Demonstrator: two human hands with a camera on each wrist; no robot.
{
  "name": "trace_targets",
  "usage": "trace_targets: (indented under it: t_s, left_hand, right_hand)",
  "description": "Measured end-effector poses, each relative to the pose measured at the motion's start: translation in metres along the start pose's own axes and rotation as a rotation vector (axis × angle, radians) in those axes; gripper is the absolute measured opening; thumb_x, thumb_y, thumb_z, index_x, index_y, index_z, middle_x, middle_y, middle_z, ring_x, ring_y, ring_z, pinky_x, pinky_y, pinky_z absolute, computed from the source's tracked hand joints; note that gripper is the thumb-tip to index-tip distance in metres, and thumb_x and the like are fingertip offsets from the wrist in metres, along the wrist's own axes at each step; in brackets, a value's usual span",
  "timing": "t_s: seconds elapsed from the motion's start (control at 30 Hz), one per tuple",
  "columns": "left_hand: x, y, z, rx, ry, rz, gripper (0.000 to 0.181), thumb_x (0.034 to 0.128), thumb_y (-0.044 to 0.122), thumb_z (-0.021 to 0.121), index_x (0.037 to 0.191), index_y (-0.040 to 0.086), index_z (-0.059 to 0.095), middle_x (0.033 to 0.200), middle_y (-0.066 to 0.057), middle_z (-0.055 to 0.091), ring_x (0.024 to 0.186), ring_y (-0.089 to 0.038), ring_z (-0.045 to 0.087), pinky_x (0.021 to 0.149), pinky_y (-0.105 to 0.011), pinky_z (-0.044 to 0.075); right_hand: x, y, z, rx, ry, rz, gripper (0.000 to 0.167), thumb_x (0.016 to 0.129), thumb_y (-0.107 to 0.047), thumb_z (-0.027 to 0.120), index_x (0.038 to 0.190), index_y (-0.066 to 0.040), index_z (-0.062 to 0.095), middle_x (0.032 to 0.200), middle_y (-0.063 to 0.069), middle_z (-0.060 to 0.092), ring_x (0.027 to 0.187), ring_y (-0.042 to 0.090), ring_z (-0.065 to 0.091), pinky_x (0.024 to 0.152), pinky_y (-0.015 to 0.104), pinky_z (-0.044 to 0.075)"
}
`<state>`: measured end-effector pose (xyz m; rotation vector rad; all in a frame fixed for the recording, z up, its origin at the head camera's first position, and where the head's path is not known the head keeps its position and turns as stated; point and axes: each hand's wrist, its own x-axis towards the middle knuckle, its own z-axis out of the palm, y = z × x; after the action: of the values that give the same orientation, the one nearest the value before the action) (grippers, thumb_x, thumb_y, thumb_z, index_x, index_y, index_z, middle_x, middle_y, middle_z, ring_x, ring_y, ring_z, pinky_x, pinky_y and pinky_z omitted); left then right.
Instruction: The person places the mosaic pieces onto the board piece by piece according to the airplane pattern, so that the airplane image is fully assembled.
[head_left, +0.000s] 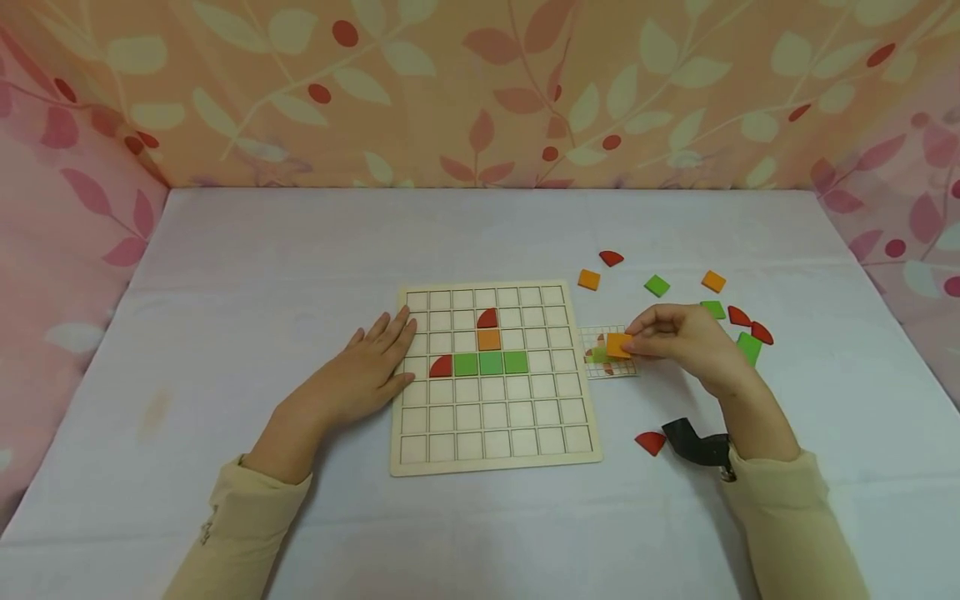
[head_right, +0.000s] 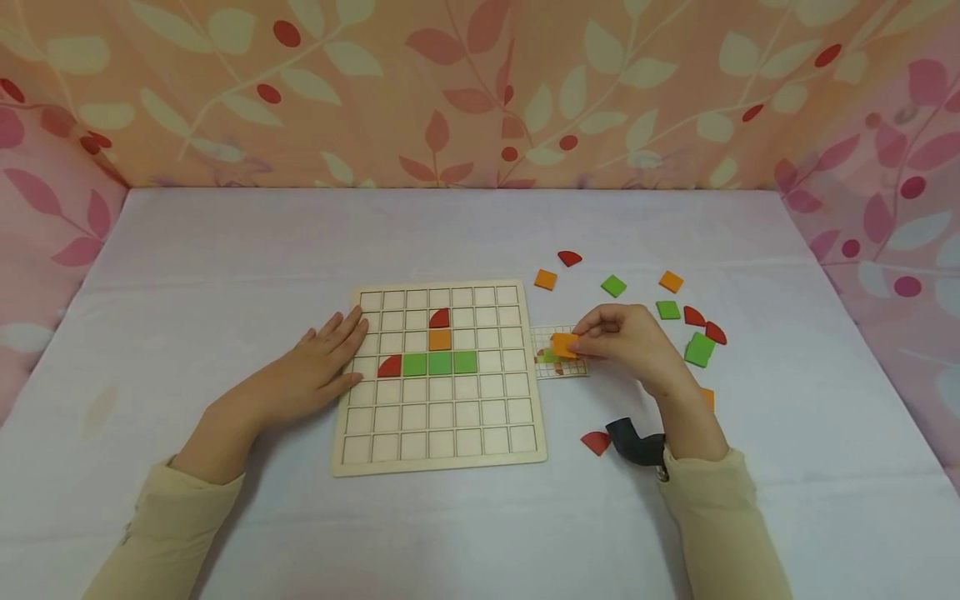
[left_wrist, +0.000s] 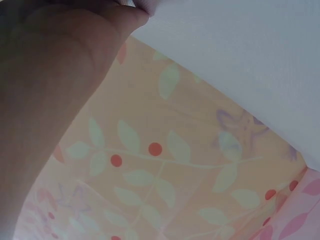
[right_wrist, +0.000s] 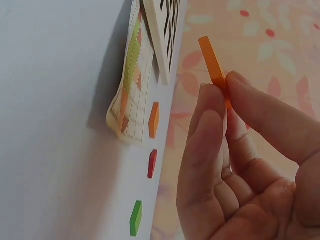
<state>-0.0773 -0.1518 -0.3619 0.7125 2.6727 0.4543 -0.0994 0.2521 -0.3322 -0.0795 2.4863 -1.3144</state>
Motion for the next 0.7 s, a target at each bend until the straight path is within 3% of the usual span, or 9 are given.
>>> trace_targets:
  t_s: [0.23, 0.7]
  left_hand:
    - [-0.001, 0.001, -0.001, -0.022, -0.021, -0.029, 0.069, 0.0995, 0.028, 0.046, 0.150, -0.001, 0.009, 0.157, -0.015, -0.001, 0.141, -0.042, -0.003, 0.110, -0.060, 0.007]
    - [-0.001, 0.001, -0.001, -0.015, -0.022, -0.037, 0.069, 0.0996, 0.030, 0.045, 0.150, 0.001, 0.009, 0.157, -0.014, -0.001, 0.141, -0.041, -0.003, 0.110, -0.059, 0.007]
  right_hand:
    - [0.005, -0.012, 0.013, 0.010, -0.028, -0.005, 0.024, 0.084, -0.011, 0.071, 0.097, 0.007, 0.062, 0.080, 0.006, 0.065, 0.072, 0.014, 0.060, 0.063, 0.025, 0.051]
    - [0.022, -0.031, 0.042, -0.025, -0.104, -0.037, 0.012, 0.082, -0.006, 0.072, 0.089, 0.003, 0.066, 0.078, 0.008, 0.065, 0.074, 0.021, 0.060, 0.065, 0.025, 0.050]
